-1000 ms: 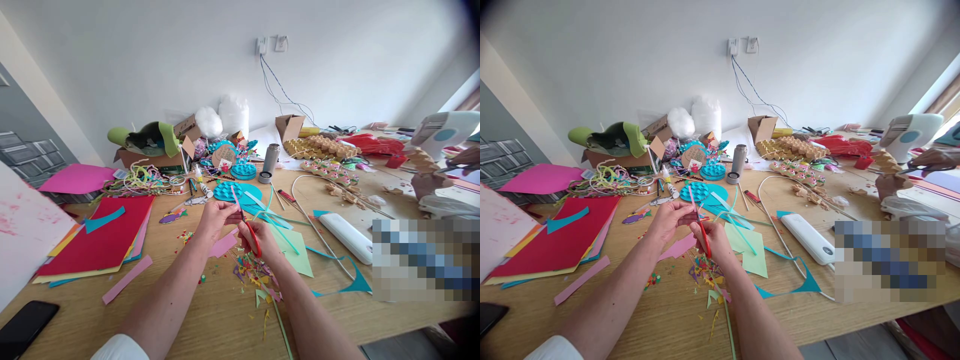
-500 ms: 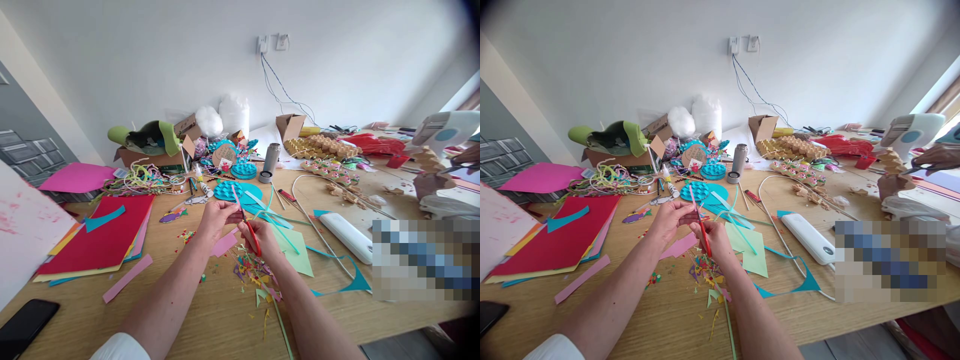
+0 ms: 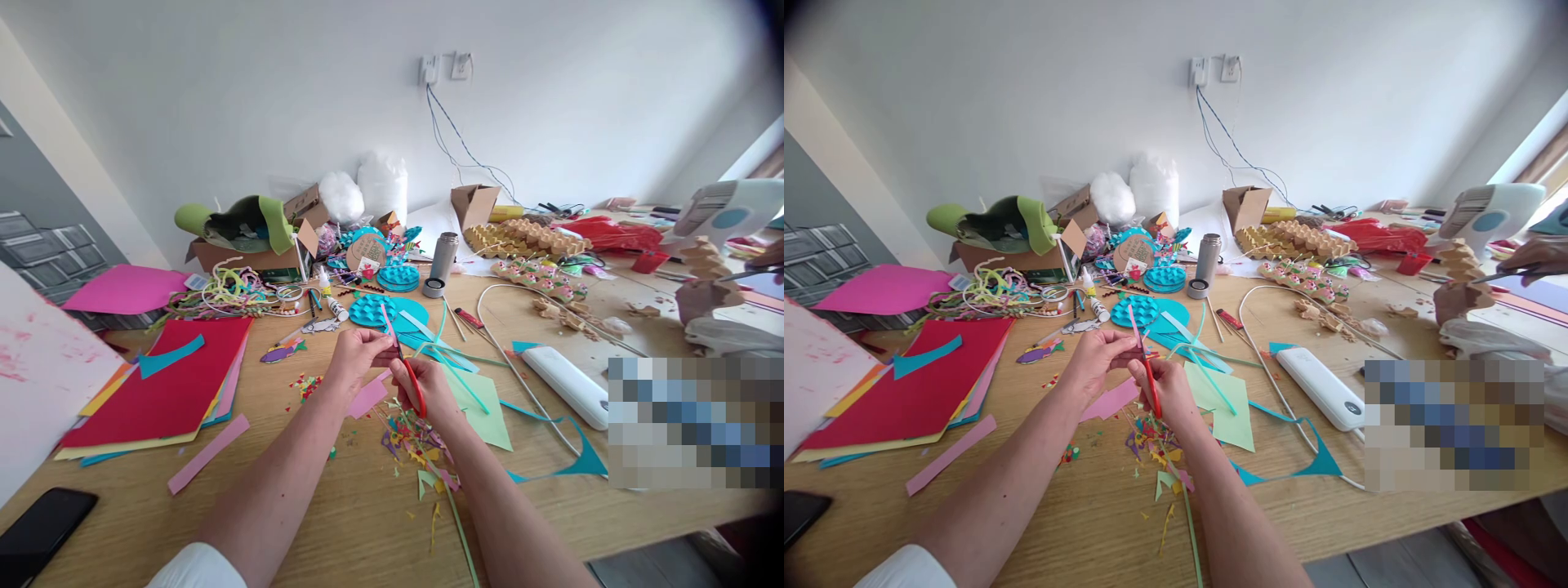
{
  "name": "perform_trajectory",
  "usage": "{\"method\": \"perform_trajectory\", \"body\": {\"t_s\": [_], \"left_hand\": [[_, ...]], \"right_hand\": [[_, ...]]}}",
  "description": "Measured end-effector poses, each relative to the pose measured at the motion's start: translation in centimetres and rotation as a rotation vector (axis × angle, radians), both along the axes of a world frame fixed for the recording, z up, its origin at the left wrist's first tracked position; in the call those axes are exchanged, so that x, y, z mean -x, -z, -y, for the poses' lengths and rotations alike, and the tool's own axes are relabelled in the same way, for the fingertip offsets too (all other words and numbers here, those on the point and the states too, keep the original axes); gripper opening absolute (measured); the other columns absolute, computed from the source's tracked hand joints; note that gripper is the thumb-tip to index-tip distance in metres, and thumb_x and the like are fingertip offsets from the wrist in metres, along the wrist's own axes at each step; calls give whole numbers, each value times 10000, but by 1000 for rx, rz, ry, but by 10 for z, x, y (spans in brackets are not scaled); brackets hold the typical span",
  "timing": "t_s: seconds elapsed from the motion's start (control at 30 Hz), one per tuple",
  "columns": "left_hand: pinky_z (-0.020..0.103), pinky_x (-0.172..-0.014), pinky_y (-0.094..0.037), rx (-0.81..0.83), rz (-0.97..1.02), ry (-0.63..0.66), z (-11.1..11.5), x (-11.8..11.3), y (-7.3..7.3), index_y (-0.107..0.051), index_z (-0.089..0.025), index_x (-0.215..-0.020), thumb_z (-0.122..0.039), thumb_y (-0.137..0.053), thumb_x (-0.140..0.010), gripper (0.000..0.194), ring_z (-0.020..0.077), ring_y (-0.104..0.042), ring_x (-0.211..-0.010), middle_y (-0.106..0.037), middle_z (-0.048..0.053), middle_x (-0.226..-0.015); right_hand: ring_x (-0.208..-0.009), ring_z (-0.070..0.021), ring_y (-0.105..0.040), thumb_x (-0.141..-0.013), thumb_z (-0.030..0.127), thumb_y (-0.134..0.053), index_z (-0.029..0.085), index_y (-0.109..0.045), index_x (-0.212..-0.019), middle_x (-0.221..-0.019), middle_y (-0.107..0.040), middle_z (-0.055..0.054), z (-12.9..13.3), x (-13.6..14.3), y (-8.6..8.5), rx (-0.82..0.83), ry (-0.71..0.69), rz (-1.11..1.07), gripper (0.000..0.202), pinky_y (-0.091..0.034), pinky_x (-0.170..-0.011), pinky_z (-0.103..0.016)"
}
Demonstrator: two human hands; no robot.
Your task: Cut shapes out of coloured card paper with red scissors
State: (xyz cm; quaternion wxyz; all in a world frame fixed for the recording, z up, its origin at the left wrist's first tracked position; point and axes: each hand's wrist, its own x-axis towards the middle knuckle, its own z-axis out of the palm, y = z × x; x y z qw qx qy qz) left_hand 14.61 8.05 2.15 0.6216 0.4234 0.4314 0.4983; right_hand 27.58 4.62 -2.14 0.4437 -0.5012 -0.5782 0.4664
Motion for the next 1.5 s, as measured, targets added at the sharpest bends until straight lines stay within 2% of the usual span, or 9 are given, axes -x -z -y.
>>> {"method": "perform_trajectory", "body": {"t_s": [0.67,0.97,1.13,1.5], "left_hand": [[313,-656,-564,-5,-32,-2,2,-1,0,-693,-97,-672,-209,-710,-614,128,192,-688,-615,-722,96,-681],[327,-685,-565,-16,-14,34,2,0,2,-693,-98,-701,-236,-733,-610,170,200,-694,-646,-715,91,-686],[304,-648,-563,-15,21,15,-1,4,-1,-678,-99,-707,-262,-772,-598,218,181,-681,-605,-711,85,-674],[314,-648,-559,-19,21,20,-2,6,-4,-659,-112,-679,-288,-808,-578,252,174,-674,-581,-705,76,-647]], "right_hand": [[-308,-102,-460,-746,600,-649,187,-509,-573,-384,-515,23,1,-1,1,-11,31,26,470,-308,-323,-188],[-296,-115,-464,-711,625,-667,191,-498,-559,-373,-503,24,-1,-1,4,-24,73,3,490,-300,-312,-197],[-300,-113,-452,-694,626,-677,198,-477,-548,-364,-481,32,0,1,3,-5,69,-5,495,-302,-320,-203],[-304,-109,-434,-720,603,-664,204,-479,-560,-374,-480,37,-1,2,4,-7,47,31,468,-293,-327,-214]]}}
